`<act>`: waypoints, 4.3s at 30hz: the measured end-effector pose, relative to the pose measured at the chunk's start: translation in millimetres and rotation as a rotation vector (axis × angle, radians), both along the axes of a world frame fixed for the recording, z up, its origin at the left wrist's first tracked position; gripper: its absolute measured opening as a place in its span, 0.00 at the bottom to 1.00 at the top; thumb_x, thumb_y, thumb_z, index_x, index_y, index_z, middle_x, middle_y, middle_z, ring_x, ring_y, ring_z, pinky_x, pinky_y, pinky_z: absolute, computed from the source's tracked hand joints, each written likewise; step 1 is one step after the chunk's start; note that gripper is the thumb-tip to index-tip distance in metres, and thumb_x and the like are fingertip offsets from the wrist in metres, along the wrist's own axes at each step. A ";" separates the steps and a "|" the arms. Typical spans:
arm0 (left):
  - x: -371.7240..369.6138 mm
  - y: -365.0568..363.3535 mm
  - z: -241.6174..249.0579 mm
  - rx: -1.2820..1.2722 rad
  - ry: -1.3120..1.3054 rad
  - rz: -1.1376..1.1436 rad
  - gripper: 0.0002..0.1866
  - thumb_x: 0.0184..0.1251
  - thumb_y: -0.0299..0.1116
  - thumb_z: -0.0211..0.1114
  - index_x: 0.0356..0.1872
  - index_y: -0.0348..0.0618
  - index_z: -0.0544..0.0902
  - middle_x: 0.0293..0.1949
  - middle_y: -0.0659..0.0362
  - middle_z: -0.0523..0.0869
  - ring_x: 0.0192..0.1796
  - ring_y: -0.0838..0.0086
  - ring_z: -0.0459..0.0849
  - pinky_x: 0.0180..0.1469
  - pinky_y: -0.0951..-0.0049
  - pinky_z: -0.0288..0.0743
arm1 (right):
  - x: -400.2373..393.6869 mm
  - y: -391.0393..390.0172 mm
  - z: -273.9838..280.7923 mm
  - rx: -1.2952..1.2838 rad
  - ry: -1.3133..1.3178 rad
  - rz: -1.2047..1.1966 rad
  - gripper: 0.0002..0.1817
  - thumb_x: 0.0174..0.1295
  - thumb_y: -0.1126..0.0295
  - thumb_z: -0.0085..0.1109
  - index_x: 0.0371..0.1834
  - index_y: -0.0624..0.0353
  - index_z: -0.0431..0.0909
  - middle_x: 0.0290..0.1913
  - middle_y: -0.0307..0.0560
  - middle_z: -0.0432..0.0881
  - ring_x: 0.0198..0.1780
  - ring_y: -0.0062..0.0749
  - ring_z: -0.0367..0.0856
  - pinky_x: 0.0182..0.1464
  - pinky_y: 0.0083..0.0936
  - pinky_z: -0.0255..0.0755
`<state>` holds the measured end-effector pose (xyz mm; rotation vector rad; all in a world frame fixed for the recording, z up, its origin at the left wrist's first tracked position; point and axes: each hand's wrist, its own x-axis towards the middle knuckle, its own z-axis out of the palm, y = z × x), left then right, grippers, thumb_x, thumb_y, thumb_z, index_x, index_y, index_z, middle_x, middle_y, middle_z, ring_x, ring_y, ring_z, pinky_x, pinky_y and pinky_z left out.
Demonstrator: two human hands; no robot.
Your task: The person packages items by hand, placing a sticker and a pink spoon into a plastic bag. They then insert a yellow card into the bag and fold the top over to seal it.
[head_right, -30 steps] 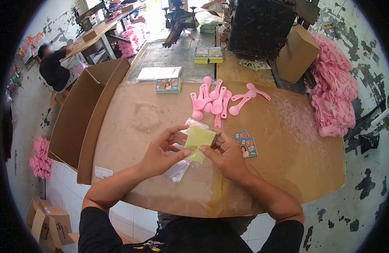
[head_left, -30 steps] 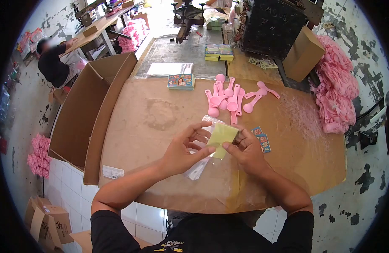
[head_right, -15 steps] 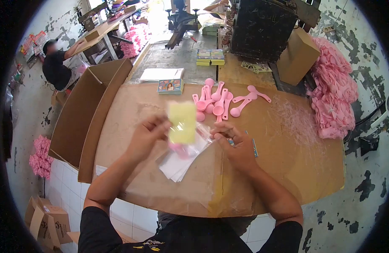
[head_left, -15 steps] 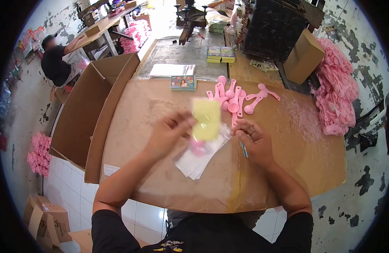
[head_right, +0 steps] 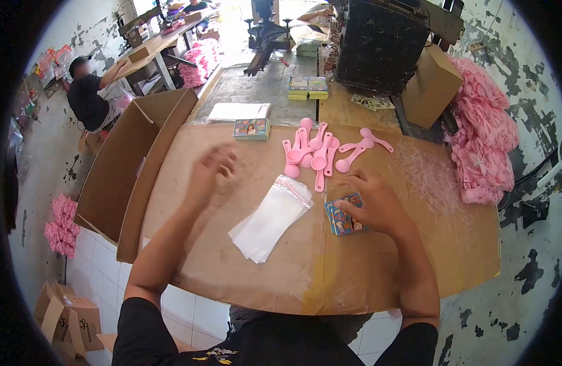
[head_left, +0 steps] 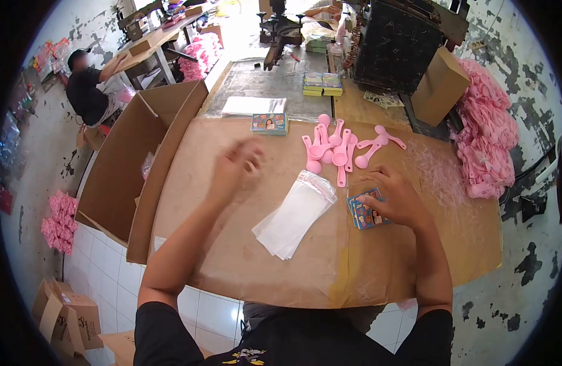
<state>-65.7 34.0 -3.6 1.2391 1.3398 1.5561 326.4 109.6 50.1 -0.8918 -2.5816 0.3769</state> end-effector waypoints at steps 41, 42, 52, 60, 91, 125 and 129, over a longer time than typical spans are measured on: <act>70.6 -31.4 -7.1 -0.058 -0.021 -0.353 0.05 0.76 0.18 0.65 0.47 0.36 0.79 0.47 0.57 0.88 0.53 0.76 0.88 0.59 0.71 0.83 | -37.4 -29.2 -28.0 -0.374 0.231 0.233 0.15 0.61 0.80 0.67 0.51 0.62 0.87 0.52 0.50 0.86 0.53 0.44 0.87 0.57 0.35 0.80; 70.7 -31.4 -8.8 -0.048 -0.087 -0.357 0.06 0.77 0.19 0.65 0.49 0.35 0.79 0.46 0.56 0.89 0.53 0.75 0.89 0.58 0.71 0.83 | -37.8 -29.4 -28.8 -0.395 0.266 0.214 0.15 0.61 0.80 0.67 0.52 0.62 0.87 0.52 0.50 0.87 0.53 0.44 0.87 0.57 0.35 0.80; 66.9 -30.2 -0.2 -0.137 -0.242 -0.401 0.16 0.79 0.23 0.66 0.63 0.33 0.78 0.47 0.51 0.92 0.47 0.72 0.92 0.51 0.72 0.87 | -33.9 -23.4 -35.0 -0.278 0.273 0.199 0.23 0.61 0.82 0.66 0.61 0.59 0.85 0.53 0.48 0.89 0.51 0.34 0.89 0.52 0.29 0.82; 74.3 -33.9 -2.1 -0.217 -0.178 -0.468 0.17 0.77 0.21 0.68 0.63 0.30 0.80 0.48 0.51 0.93 0.50 0.74 0.93 0.52 0.74 0.87 | -40.7 -35.3 -47.9 -0.661 0.693 -0.023 0.22 0.72 0.77 0.66 0.69 0.61 0.77 0.54 0.44 0.88 0.55 0.24 0.86 0.56 0.27 0.81; 85.5 -39.5 -1.5 -0.186 -0.122 -0.388 0.14 0.79 0.27 0.68 0.60 0.32 0.83 0.47 0.49 0.93 0.47 0.70 0.94 0.46 0.74 0.86 | -47.0 -37.8 -49.1 -0.541 0.919 -0.067 0.14 0.72 0.76 0.66 0.59 0.63 0.83 0.52 0.43 0.86 0.53 0.22 0.85 0.57 0.24 0.78; 99.0 -55.7 22.2 -0.182 -0.004 -0.419 0.21 0.81 0.24 0.65 0.70 0.34 0.75 0.52 0.53 0.90 0.47 0.78 0.91 0.46 0.78 0.85 | -62.0 -58.9 -32.3 -0.434 0.448 0.105 0.15 0.62 0.81 0.73 0.52 0.63 0.87 0.45 0.44 0.86 0.41 0.25 0.84 0.44 0.22 0.78; 97.4 -52.1 5.2 -0.149 0.021 -0.461 0.20 0.81 0.25 0.65 0.69 0.35 0.77 0.52 0.54 0.91 0.49 0.79 0.89 0.48 0.77 0.84 | -62.3 -56.4 -41.2 -0.479 0.565 0.057 0.14 0.61 0.83 0.72 0.50 0.63 0.88 0.45 0.45 0.86 0.44 0.26 0.85 0.45 0.23 0.79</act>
